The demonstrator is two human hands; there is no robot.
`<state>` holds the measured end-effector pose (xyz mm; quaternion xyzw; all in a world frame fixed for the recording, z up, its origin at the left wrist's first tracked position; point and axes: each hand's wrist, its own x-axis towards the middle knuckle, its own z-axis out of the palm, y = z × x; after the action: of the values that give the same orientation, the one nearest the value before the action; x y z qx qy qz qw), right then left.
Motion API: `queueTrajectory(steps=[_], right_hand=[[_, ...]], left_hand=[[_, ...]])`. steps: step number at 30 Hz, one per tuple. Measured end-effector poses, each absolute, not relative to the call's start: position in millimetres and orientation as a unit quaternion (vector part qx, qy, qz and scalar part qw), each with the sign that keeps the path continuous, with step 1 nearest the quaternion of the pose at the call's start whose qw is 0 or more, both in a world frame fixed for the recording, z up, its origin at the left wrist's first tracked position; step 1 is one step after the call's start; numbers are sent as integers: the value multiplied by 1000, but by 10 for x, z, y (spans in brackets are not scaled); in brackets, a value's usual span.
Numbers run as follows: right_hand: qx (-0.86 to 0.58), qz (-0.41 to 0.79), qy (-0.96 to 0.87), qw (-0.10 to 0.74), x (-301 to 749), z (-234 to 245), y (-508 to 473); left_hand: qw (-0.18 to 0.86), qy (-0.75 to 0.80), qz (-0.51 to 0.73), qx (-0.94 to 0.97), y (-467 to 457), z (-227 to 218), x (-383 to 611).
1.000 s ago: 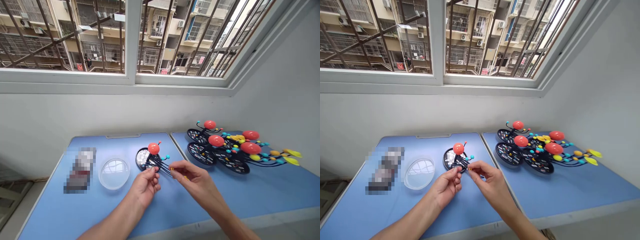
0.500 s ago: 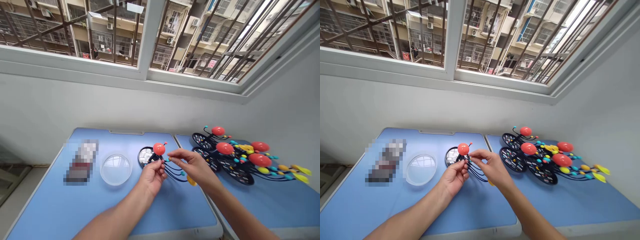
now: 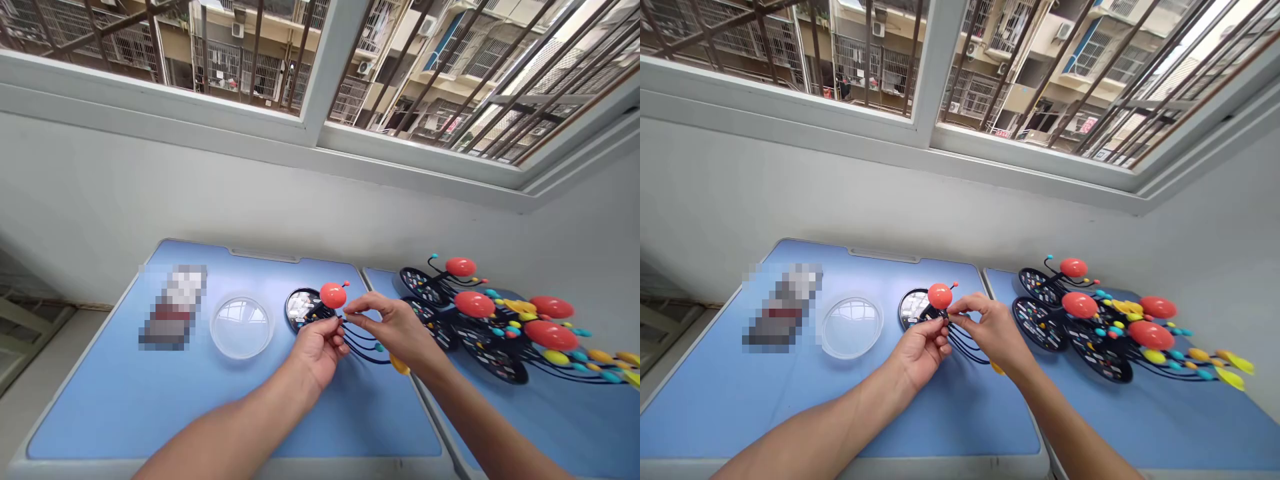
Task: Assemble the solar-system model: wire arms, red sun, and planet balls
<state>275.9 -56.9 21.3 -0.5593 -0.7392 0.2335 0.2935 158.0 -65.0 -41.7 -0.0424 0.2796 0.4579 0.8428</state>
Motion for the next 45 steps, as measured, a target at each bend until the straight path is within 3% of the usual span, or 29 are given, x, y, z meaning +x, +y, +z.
queueTrajectory(steps=[12,21,27,32,35,38,41,45], right_hand=[[-546,175,-774,267,2717,181,-565],[-489,65,-844,212,2675,241,-538],[-504,65,-844,170,2664,225,-525],[-511,90,-833,192,2656,224,-532],[-521,98,-818,223,2675,230,-542],[-538,90,-795,267,2705,281,-604],[-534,68,-776,329,2704,349,-791],[-530,175,-750,353,2625,248,-1192]], left_hand=[[843,276,460,-48,-667,-398,1590],[849,265,451,-75,-664,-393,1618],[851,262,446,-87,-664,-378,1642],[846,261,462,-52,-680,-378,1616],[836,315,444,65,-753,-396,1536],[722,447,424,316,-869,-457,1411],[469,502,426,589,-961,-539,1281],[292,525,351,718,-947,-604,1187]])
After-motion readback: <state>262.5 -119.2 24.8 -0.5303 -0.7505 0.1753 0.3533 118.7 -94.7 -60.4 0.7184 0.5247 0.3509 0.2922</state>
